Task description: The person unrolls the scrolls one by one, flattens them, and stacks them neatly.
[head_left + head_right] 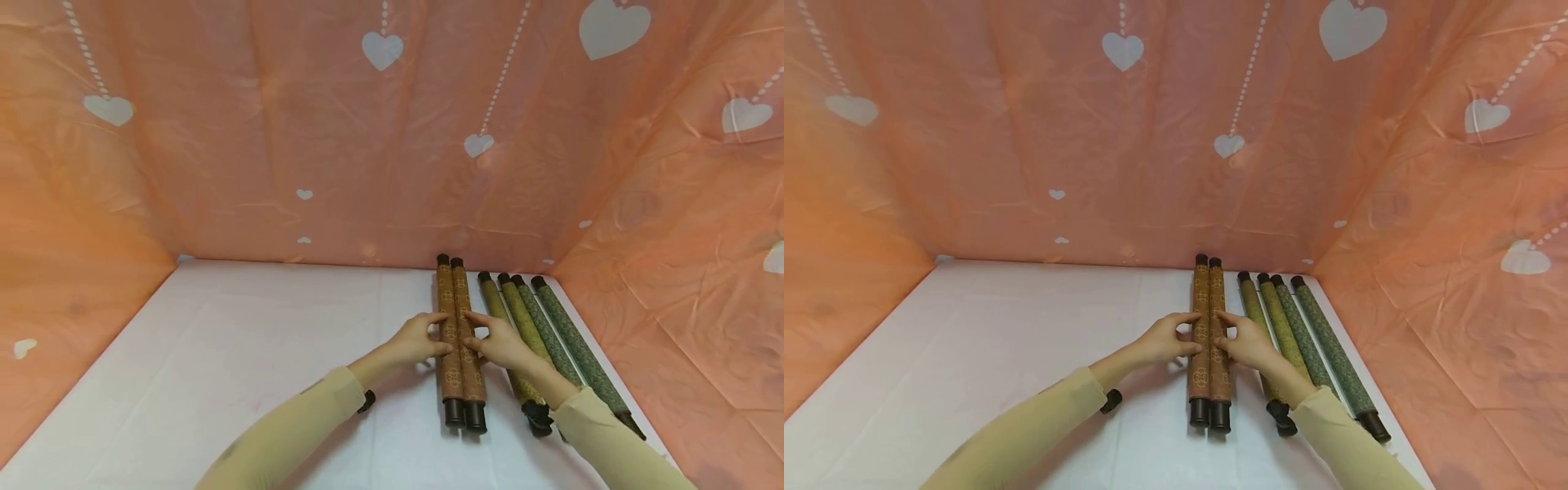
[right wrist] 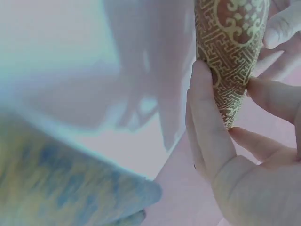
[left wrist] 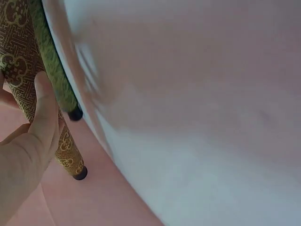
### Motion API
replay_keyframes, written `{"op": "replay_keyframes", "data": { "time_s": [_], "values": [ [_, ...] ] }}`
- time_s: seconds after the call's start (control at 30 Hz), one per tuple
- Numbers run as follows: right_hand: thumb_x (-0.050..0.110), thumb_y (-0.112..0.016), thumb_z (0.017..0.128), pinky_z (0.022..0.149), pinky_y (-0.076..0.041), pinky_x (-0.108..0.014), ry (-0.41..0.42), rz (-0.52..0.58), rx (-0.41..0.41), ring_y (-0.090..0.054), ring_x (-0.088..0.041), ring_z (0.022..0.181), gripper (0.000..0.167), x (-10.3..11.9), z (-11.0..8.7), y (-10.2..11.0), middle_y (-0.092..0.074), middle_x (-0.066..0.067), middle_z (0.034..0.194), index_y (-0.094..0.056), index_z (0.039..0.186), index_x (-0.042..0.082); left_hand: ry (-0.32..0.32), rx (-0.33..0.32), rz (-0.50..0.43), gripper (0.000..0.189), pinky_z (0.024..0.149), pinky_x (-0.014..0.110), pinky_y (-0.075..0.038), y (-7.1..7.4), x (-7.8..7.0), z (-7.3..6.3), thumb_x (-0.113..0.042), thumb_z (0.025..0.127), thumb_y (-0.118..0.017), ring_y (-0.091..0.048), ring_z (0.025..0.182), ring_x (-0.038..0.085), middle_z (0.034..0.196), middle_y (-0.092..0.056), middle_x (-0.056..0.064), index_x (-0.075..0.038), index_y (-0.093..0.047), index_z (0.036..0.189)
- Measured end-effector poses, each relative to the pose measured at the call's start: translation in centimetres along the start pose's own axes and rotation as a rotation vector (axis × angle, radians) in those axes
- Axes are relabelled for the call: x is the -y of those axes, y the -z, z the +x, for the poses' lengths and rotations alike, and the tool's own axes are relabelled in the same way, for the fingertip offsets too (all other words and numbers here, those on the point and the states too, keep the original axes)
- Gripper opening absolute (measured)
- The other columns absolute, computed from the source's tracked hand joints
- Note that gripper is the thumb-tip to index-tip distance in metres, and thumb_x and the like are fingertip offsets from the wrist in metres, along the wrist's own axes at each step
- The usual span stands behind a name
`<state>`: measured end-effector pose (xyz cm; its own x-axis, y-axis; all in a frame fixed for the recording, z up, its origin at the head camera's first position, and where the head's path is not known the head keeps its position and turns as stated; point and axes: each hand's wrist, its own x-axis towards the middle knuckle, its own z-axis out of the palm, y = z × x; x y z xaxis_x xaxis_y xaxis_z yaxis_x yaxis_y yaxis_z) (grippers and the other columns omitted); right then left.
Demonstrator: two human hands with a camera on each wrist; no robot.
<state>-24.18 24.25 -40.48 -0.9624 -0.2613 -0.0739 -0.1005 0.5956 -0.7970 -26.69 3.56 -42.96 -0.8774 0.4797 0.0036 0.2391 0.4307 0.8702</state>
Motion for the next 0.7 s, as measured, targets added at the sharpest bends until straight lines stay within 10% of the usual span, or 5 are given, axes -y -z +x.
{"op": "replay_keyframes", "data": {
  "time_s": [0.7],
  "values": [
    [-0.002,-0.073,0.092,0.058,-0.061,-0.039,0.089,0.174,0.027,-0.07,-0.018,0.066,0.068,4.9,2.3,-8.9,-0.051,-0.033,0.136,-0.043,0.153,-0.008,0.037,0.0,-0.095,0.07,0.065,0.041,-0.062,8.2,4.8,-7.9,-0.007,0.09,-0.081,-0.072,0.087,0.02,0.152,-0.048,0.026,-0.002,-0.049,0.153]
  ]
}}
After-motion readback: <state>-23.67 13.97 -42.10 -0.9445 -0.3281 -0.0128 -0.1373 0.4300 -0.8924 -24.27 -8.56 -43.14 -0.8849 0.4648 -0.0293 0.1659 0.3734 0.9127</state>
